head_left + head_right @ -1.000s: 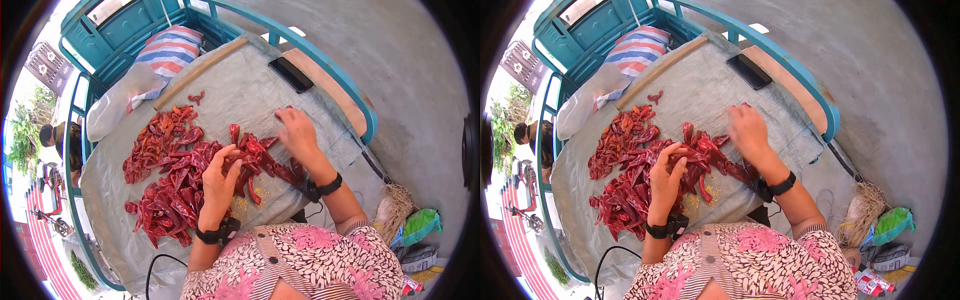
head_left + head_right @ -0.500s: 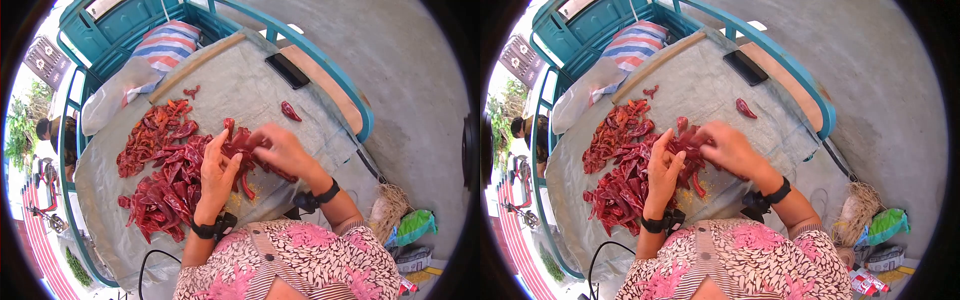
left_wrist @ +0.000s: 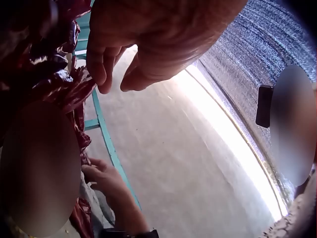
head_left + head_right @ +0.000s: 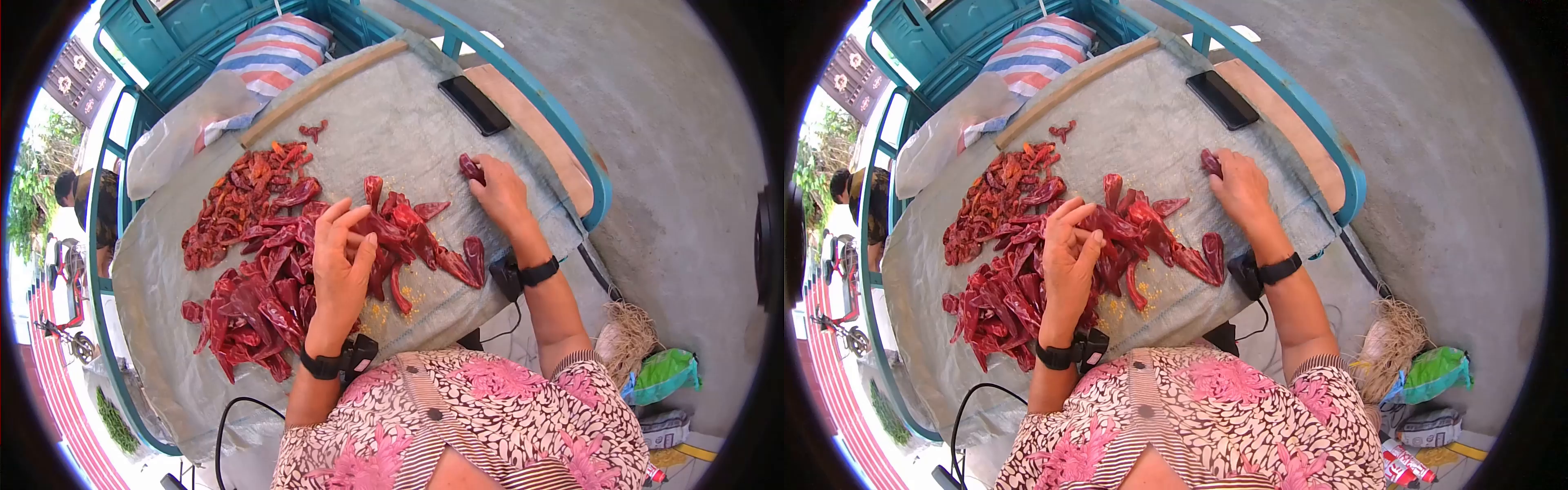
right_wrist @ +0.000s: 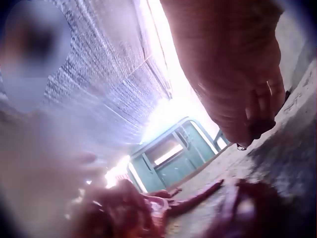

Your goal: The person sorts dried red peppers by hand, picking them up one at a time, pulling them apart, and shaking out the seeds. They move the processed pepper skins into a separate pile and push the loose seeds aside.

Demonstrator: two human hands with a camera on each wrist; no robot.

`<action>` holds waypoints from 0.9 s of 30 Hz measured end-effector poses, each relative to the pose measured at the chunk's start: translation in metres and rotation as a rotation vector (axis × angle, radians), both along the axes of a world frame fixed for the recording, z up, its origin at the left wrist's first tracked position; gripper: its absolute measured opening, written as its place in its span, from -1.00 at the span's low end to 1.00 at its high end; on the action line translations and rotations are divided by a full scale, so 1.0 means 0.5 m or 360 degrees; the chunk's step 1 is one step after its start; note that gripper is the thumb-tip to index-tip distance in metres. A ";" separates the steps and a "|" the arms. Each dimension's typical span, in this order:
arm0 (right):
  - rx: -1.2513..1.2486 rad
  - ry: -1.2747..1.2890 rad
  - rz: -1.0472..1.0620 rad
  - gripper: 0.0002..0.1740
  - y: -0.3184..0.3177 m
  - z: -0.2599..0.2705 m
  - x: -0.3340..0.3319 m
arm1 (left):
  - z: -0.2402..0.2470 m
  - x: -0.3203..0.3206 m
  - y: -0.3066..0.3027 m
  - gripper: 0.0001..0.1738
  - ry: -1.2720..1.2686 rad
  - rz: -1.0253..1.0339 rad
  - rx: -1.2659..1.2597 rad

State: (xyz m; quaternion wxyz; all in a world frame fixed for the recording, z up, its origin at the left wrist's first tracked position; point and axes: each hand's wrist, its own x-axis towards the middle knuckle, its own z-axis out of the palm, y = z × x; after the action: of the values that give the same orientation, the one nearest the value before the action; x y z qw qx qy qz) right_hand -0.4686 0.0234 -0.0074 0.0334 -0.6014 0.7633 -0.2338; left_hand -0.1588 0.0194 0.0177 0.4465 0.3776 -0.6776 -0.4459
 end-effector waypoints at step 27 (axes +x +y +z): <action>0.0327 -0.0488 0.0352 -0.40 0.186 0.098 0.156 | 0.039 0.009 0.028 -0.67 -0.0304 -0.0270 -0.0113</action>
State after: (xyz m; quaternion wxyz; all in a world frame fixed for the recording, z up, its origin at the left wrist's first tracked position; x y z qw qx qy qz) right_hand -0.3905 0.1165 0.0414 0.2357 -0.6322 0.6985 -0.2384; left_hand -0.1545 0.0335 0.0374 0.3537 0.3437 -0.7619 -0.4198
